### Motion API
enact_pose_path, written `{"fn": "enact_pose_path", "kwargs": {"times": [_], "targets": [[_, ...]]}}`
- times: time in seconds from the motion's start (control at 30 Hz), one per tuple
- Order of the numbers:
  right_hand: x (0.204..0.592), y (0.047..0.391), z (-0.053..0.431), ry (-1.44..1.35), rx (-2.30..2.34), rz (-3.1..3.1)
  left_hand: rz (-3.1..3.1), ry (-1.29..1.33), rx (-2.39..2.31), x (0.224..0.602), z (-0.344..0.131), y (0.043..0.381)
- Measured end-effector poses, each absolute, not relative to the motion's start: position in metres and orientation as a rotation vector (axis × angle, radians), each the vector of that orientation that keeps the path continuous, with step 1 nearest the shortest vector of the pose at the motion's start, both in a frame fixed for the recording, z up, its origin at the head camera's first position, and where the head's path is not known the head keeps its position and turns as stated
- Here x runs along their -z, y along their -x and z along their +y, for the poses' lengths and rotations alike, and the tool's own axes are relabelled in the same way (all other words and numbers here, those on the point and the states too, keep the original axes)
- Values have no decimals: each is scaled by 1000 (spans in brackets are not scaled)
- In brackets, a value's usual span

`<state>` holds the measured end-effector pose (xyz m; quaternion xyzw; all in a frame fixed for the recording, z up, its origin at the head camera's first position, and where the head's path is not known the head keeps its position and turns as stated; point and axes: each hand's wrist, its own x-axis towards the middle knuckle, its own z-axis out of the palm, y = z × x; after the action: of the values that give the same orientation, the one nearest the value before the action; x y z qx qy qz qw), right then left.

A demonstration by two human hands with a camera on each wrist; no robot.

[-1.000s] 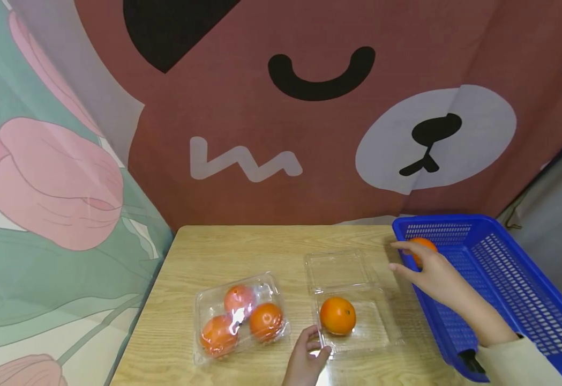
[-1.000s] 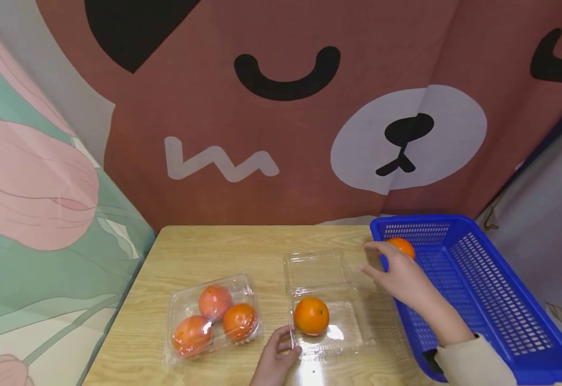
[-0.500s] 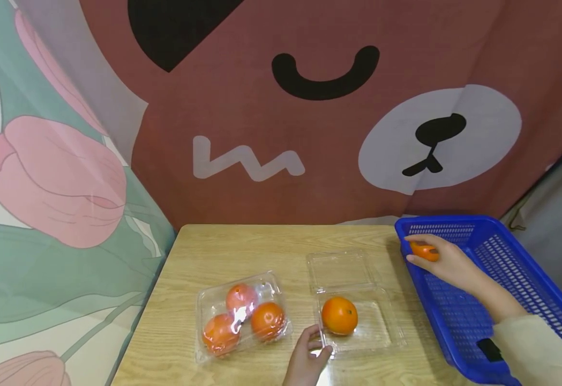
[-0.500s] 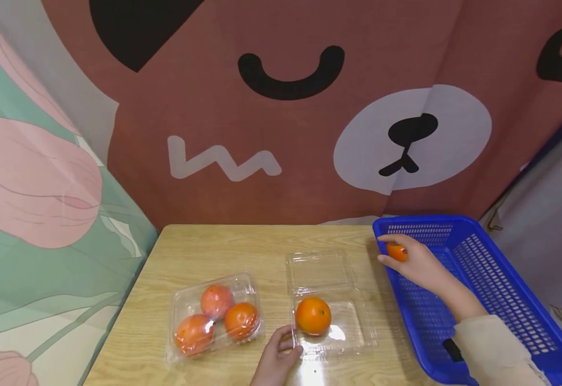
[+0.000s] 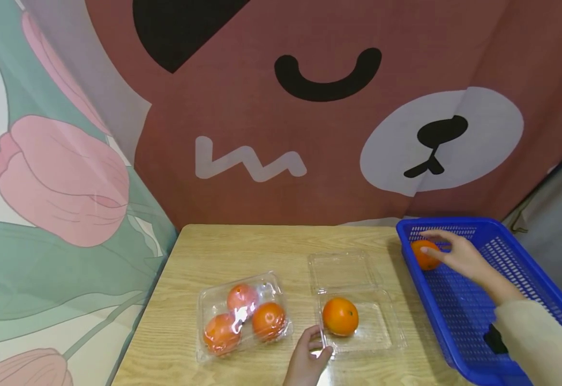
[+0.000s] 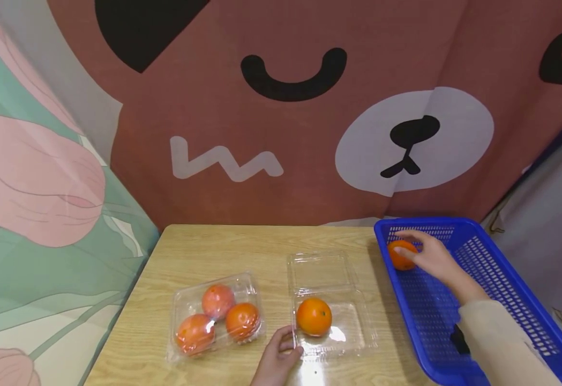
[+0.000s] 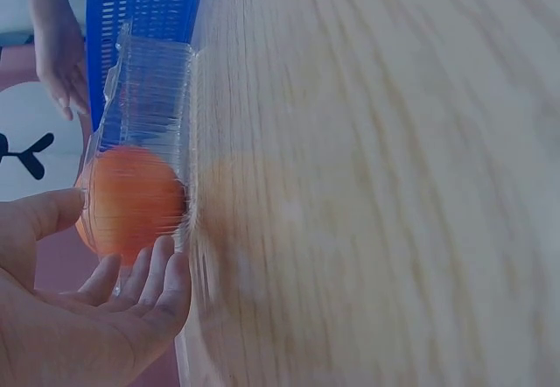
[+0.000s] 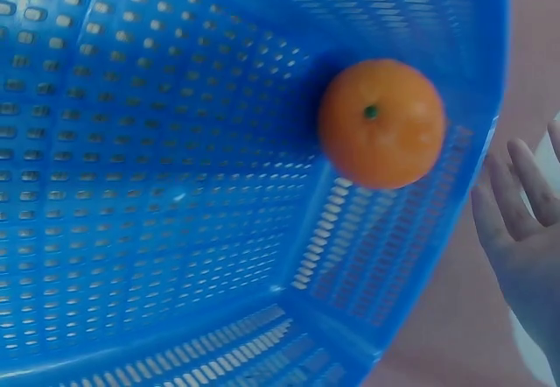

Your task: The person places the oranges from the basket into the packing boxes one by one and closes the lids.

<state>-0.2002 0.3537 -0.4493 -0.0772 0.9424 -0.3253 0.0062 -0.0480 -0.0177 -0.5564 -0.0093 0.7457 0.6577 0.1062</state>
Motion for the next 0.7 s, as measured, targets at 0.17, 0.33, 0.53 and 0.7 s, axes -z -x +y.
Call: {"fn": "enact_pose_path", "kwargs": {"times": [0.17,0.33,0.53,0.7], "targets": [[459,211,361,153,1007,2960,2201,24,-1933,558,-18,49],[468,220,366,86,1000,2969,2184,30,-1940,559,-17,49],[480,225,374,72,973,2941,2176,37,-1951,560,-17,49],[487,226,378,73,948,2968,2170,40,-1959,559,-17,49]]}}
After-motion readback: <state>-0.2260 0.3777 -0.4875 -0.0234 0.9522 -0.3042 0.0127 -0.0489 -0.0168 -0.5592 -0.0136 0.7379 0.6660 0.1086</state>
